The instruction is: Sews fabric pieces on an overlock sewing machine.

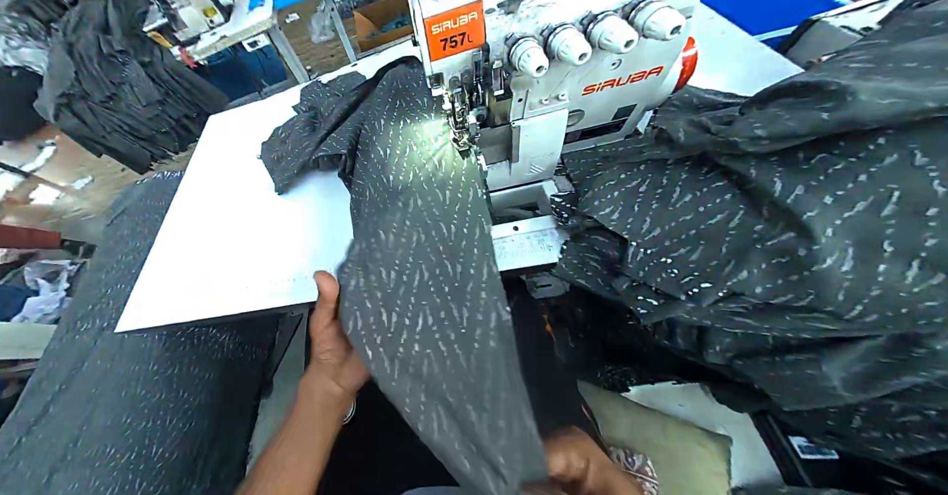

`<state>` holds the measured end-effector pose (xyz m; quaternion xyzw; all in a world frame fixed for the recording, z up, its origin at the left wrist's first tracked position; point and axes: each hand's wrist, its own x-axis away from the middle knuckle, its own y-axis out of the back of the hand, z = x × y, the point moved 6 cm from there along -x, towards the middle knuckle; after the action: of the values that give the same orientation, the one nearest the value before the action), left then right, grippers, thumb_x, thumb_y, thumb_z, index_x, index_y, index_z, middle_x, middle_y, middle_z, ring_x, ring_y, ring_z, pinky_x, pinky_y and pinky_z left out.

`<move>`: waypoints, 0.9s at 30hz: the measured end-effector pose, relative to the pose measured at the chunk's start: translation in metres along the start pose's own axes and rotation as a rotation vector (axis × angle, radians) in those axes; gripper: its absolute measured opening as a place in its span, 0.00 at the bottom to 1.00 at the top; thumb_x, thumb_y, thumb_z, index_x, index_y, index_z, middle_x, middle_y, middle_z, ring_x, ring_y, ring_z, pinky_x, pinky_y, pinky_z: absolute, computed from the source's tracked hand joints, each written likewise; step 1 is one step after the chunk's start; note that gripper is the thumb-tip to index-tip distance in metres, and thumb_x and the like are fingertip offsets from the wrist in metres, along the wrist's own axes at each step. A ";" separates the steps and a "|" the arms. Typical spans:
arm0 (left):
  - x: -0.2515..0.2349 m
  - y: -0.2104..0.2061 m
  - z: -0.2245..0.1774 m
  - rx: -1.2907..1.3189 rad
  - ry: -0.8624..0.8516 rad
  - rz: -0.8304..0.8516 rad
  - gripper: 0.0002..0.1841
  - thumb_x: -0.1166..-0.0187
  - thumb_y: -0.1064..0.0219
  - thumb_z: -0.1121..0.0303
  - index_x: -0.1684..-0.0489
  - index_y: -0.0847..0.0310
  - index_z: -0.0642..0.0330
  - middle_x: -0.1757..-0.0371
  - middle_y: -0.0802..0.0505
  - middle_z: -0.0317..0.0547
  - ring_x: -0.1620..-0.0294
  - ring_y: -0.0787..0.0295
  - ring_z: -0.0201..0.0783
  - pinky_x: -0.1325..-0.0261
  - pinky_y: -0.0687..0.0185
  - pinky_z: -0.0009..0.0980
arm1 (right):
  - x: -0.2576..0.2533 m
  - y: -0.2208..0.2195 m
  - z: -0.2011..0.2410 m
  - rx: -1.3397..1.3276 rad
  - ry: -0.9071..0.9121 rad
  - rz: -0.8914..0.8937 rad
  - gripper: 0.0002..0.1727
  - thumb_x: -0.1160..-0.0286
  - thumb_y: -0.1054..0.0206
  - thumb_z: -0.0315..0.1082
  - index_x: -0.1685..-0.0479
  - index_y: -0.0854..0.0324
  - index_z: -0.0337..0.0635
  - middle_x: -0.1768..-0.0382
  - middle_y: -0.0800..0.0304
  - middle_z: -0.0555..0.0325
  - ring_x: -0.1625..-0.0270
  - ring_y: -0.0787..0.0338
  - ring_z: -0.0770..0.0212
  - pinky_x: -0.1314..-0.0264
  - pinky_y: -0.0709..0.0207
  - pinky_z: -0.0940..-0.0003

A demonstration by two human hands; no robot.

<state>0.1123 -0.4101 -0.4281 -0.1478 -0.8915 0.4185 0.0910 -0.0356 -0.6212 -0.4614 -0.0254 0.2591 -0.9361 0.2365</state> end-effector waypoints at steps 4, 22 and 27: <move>0.010 0.007 -0.070 -0.696 -0.168 -0.512 0.13 0.22 0.31 0.64 0.44 0.15 0.57 0.58 0.04 0.45 0.60 0.04 0.36 0.56 0.04 0.36 | 0.007 0.010 -0.027 0.074 -0.083 -0.155 0.09 0.21 0.34 0.27 0.68 0.11 0.47 0.72 0.10 0.74 0.69 0.14 0.80 0.64 0.19 0.77; -0.127 -0.091 -0.035 -2.092 -0.368 0.194 0.30 0.07 0.58 0.52 0.13 0.33 0.58 0.09 0.31 0.46 0.07 0.44 0.48 0.08 0.51 0.53 | -0.007 0.033 -0.015 0.179 0.051 -0.212 0.10 0.20 0.35 0.28 0.69 0.12 0.45 0.75 0.12 0.72 0.72 0.18 0.83 0.68 0.23 0.81; -0.166 -0.079 -0.054 -2.142 -0.244 0.233 0.36 0.09 0.61 0.43 0.09 0.39 0.55 0.06 0.38 0.45 0.04 0.53 0.47 0.05 0.61 0.56 | -0.029 0.035 -0.002 0.183 0.117 -0.158 0.09 0.19 0.35 0.30 0.69 0.14 0.45 0.76 0.13 0.72 0.73 0.18 0.83 0.70 0.25 0.83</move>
<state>0.2690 -0.4759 -0.3391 -0.1917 -0.7773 -0.5592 -0.2150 0.0042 -0.6332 -0.4782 0.0306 0.1830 -0.9715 0.1478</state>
